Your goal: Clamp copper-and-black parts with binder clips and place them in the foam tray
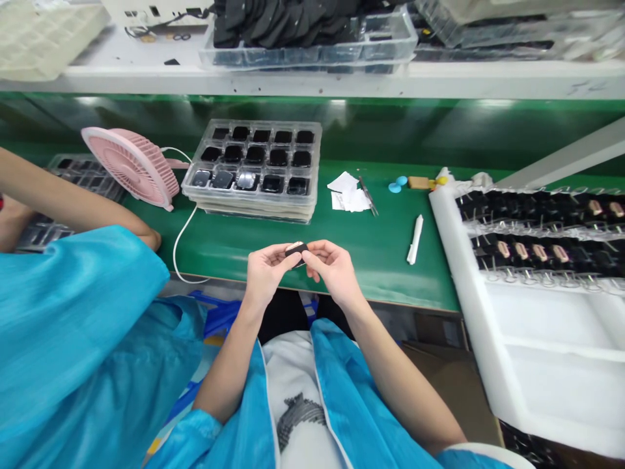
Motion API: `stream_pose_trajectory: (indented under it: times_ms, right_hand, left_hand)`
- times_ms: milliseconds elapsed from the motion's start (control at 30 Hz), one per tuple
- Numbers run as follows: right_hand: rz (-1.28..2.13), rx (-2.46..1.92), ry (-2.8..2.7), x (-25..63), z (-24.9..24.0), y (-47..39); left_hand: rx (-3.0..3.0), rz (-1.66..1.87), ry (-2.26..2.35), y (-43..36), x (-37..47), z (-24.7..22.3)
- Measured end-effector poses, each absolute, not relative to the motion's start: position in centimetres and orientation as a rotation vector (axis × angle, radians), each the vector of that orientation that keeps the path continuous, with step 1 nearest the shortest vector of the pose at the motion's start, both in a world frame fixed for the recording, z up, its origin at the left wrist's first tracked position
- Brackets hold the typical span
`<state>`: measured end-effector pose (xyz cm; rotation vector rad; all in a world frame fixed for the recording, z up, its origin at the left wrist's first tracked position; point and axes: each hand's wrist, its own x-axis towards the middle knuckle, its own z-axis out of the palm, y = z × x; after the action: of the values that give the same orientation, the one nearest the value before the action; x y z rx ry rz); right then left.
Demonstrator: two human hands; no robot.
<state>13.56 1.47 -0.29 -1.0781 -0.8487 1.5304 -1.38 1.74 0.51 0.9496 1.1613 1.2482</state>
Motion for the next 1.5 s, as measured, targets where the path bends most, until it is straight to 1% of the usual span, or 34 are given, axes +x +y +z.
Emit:
stream_pose_trajectory:
  times_ms: [600, 967, 1500]
  right_hand:
    - [1.476, -1.150, -0.863, 13.7, -0.8, 1.4]
    - [1.260, -1.192, -0.758, 12.6, -2.0, 0.1]
    - [1.318, -1.177, -0.816, 14.3, -2.5, -0.3]
  left_hand:
    - [0.969, 1.185, 1.144, 1.9, -1.6, 0.4]
    - [0.902, 1.271, 1.200, 1.2, 0.6, -0.9]
    - [0.969, 1.179, 1.147, 1.2, 0.5, -0.9]
